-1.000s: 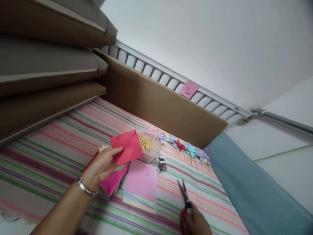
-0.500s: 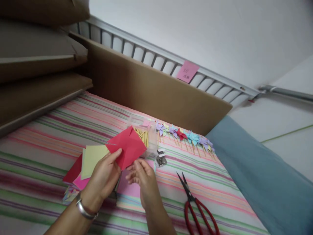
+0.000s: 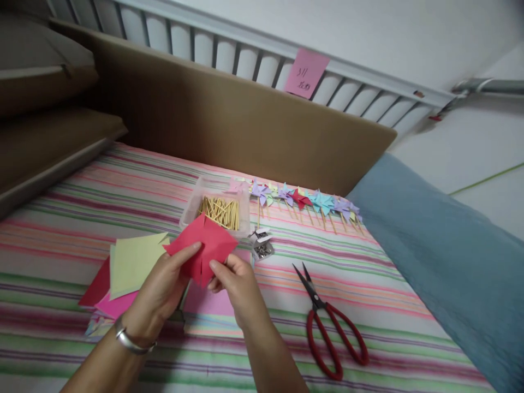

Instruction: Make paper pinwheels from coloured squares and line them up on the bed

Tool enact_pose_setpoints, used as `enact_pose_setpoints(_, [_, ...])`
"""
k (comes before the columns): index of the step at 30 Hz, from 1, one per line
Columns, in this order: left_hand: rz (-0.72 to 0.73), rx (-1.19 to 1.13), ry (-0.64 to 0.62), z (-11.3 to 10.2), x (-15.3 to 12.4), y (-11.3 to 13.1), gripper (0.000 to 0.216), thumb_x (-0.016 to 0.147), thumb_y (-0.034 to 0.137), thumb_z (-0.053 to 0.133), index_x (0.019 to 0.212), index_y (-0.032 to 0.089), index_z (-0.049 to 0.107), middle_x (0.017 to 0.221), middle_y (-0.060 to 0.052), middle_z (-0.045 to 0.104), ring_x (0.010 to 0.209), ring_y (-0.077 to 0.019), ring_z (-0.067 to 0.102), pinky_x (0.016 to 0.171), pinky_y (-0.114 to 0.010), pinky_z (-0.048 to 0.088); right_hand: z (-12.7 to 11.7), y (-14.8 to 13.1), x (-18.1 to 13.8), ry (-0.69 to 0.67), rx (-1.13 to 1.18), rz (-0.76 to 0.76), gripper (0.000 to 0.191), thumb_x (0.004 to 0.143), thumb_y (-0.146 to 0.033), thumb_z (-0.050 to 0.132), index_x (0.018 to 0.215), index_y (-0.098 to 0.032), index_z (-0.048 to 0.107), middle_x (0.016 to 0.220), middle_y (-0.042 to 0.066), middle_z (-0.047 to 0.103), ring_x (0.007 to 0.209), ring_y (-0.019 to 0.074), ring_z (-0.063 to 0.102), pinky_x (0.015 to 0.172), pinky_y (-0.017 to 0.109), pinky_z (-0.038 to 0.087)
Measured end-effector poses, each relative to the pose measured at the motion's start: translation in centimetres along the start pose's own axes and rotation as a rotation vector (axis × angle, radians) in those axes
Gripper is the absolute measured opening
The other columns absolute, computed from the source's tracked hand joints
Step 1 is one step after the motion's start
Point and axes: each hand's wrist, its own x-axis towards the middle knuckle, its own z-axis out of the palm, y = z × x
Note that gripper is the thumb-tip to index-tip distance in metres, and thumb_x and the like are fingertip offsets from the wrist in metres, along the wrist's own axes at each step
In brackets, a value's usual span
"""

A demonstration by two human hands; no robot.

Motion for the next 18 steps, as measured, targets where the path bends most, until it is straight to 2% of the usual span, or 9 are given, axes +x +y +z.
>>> enact_pose_setpoints(5, [0.062, 0.121, 0.064, -0.1, -0.2, 0.3, 0.020, 0.067, 0.023, 0.076, 0.083, 0.014, 0.068, 0.073, -0.002, 0.071, 0.069, -0.0185, 0.065, 0.064, -0.026, 0.052, -0.1, 0.2, 0.3, -0.003, -0.096, 0.015, 0.018, 0.076, -0.033, 0.060, 0.075, -0.015, 0.058, 0.055, -0.004, 0.056, 0.044, 0.0082, 0.052, 0.046, 0.019, 0.041])
enact_pose_setpoints(7, [0.068, 0.092, 0.095, -0.1, -0.2, 0.4, 0.025, 0.065, 0.023, 0.077, 0.087, 0.016, 0.069, 0.078, -0.002, 0.073, 0.073, -0.0192, 0.067, 0.065, -0.025, 0.052, -0.3, 0.4, 0.3, 0.090, -0.150, -0.062, 0.018, 0.079, -0.033, 0.059, 0.083, -0.016, 0.058, 0.063, -0.002, 0.059, 0.049, 0.0101, 0.055, 0.048, 0.020, 0.044])
enact_pose_setpoints(8, [0.064, 0.076, 0.115, -0.2, -0.2, 0.4, 0.025, 0.064, 0.022, 0.077, 0.088, 0.017, 0.069, 0.080, -0.002, 0.074, 0.075, -0.0193, 0.067, 0.065, -0.024, 0.053, -0.4, 0.4, 0.2, 0.177, -0.200, -0.145, 0.018, 0.080, -0.033, 0.058, 0.088, -0.017, 0.057, 0.069, -0.001, 0.061, 0.055, 0.0117, 0.057, 0.052, 0.022, 0.047])
enact_pose_setpoints(10, [0.057, 0.044, 0.150, -0.4, -0.3, 0.5, 0.024, 0.064, 0.019, 0.077, 0.087, 0.018, 0.070, 0.084, -0.002, 0.075, 0.079, -0.0187, 0.068, 0.068, -0.023, 0.053, -0.5, 0.3, -0.2, 0.371, -0.358, -0.414, 0.018, 0.084, -0.029, 0.056, 0.098, -0.018, 0.057, 0.082, 0.003, 0.064, 0.072, 0.0159, 0.062, 0.067, 0.029, 0.052])
enact_pose_setpoints(12, [0.047, 0.014, 0.177, -0.7, -0.3, 0.5, 0.019, 0.064, 0.016, 0.076, 0.082, 0.019, 0.070, 0.079, 0.001, 0.075, 0.074, -0.0168, 0.068, 0.066, -0.022, 0.054, -0.4, 0.0, -0.8, 0.436, -0.572, -0.716, 0.022, 0.085, -0.021, 0.054, 0.107, -0.020, 0.057, 0.098, 0.007, 0.063, 0.094, 0.0201, 0.060, 0.086, 0.038, 0.049])
enact_pose_setpoints(14, [0.030, -0.026, 0.178, -1.0, -0.3, 0.6, 0.015, 0.065, 0.012, 0.075, 0.076, 0.019, 0.069, 0.072, 0.002, 0.073, 0.066, -0.0150, 0.067, 0.062, -0.021, 0.054, 0.0, -0.1, -1.4, 0.345, -0.758, -0.912, 0.028, 0.084, -0.012, 0.051, 0.108, -0.023, 0.060, 0.116, 0.009, 0.059, 0.113, 0.0232, 0.052, 0.099, 0.045, 0.042])
enact_pose_setpoints(15, [0.016, -0.046, 0.168, -1.1, -0.3, 0.7, 0.014, 0.065, 0.011, 0.075, 0.075, 0.019, 0.069, 0.071, 0.002, 0.073, 0.064, -0.0148, 0.066, 0.061, -0.022, 0.054, 0.3, 0.0, -1.7, 0.269, -0.827, -0.948, 0.031, 0.083, -0.008, 0.050, 0.108, -0.024, 0.062, 0.125, 0.009, 0.054, 0.122, 0.0243, 0.046, 0.103, 0.046, 0.038])
enact_pose_setpoints(18, [-0.022, -0.089, 0.137, -1.3, -0.3, 0.8, 0.017, 0.068, 0.008, 0.071, 0.082, 0.018, 0.070, 0.076, 0.000, 0.074, 0.069, -0.0169, 0.067, 0.063, -0.025, 0.055, 0.9, 0.5, -2.0, 0.108, -0.940, -0.925, 0.037, 0.081, -0.001, 0.047, 0.105, -0.023, 0.065, 0.143, 0.008, 0.040, 0.137, 0.0264, 0.028, 0.109, 0.049, 0.032])
